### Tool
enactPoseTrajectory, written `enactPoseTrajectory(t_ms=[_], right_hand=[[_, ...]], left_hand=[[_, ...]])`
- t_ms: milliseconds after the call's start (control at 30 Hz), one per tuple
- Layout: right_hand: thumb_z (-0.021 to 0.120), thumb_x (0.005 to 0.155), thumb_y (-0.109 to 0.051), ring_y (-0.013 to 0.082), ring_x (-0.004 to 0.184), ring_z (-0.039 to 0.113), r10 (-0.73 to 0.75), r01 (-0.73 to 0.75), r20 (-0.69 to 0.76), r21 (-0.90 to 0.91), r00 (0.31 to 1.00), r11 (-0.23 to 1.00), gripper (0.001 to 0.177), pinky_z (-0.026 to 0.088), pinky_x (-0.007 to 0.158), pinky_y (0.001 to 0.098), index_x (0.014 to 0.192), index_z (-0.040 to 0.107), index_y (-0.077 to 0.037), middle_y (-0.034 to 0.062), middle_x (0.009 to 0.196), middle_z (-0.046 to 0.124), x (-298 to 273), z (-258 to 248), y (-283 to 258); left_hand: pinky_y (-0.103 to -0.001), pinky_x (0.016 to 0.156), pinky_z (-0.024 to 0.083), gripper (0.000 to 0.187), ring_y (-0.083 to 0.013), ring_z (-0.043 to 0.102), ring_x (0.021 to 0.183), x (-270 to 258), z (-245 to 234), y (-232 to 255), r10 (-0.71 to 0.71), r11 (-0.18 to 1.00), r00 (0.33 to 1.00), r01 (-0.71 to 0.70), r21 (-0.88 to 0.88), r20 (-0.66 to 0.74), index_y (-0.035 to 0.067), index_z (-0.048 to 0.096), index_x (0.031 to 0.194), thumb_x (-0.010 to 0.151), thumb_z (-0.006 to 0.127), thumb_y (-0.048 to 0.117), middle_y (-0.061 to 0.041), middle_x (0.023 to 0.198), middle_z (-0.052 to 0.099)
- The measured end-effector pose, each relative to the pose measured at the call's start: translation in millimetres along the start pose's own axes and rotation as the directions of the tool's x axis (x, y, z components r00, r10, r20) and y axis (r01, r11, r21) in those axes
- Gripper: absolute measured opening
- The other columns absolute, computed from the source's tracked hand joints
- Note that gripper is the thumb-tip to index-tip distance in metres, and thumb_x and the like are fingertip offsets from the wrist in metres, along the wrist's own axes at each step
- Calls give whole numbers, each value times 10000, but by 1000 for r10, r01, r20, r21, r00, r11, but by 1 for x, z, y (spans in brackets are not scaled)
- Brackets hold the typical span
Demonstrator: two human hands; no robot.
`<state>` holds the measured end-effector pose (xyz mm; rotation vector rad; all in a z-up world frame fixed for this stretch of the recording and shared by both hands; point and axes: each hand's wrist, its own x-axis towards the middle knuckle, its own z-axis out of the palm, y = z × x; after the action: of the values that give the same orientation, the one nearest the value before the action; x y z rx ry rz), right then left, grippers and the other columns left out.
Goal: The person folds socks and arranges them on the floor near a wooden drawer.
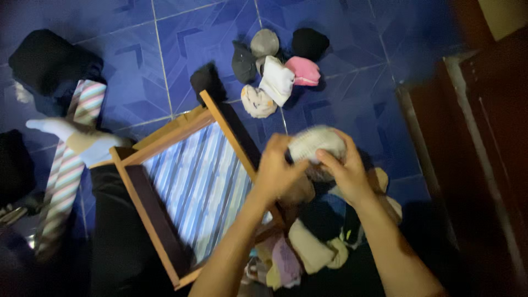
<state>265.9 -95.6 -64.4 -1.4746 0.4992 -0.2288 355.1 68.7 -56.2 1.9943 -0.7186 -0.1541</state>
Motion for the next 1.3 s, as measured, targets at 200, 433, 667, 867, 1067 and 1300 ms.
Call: enactPoseTrajectory(t_ms=[200, 433, 667, 867, 1067, 1300], right_hand=[[721, 884, 12, 151, 1105, 629, -197, 198, 109, 7, 974, 980, 525, 536, 956, 290, 1354, 487, 30, 111, 1219, 625, -68, 34, -24], [631, 908, 23, 173, 1065, 654, -116, 119, 221, 0, 968, 993, 389, 523, 957, 304, 1294, 597, 64, 133, 1155, 693, -137, 55, -37], [518, 886, -126, 272, 1061, 713, 107, -478, 556, 581, 824, 658, 423, 567, 945, 382, 1243, 627, 72, 182, 1160, 722, -205, 88, -34], [548, 1112, -264, 240, 895, 670, 123, -314, 388, 479, 914, 820, 383, 575, 751, 338, 1257, 633, 80, 182, 1063, 704, -229, 76, -17], [731, 821, -67, 165, 991, 666, -79, -13, 584, 151, 808, 988, 659, 593, 809, 311, 1418, 456, -15, 114, 1190, 627, -253, 75, -83], [721, 840, -179, 216, 1166, 599, 10, -220, 553, 314, 833, 924, 686, 518, 967, 379, 1443, 449, 4, 138, 1290, 593, -255, 51, -74]], left_hand=[[-384, 908, 522, 539, -344, 640, 1040, -90, -47, 91, 21, 998, 964, -36, -52, -265, -47, 592, 1280, 802, 782, 112, -211, 1117, 630], [-370, 886, 552, 267, -214, 675, 967, -180, -60, 58, -458, 405, 888, 257, -877, 49, -63, 663, 1195, 1073, 643, 174, -143, 1074, 733], [-395, 932, 554, 476, -253, 712, 1023, -233, -87, 67, -527, -285, 735, 320, -903, 427, -18, 635, 1215, 993, 494, 379, -146, 1122, 736], [-376, 971, 491, 438, -209, 666, 1129, -253, -95, 73, -445, 143, 869, 306, -941, 215, 67, 567, 1325, 975, 585, 330, -91, 1219, 701], [-367, 865, 531, 526, -228, 638, 1048, -266, -107, 115, -253, 712, 967, 189, -676, 5, 94, 514, 1302, 844, 749, 202, -125, 1174, 636], [-380, 1024, 499, 469, -211, 621, 1149, -279, -97, 90, -376, 24, 901, 244, -970, 217, 27, 549, 1270, 1003, 660, 396, -130, 1213, 614]])
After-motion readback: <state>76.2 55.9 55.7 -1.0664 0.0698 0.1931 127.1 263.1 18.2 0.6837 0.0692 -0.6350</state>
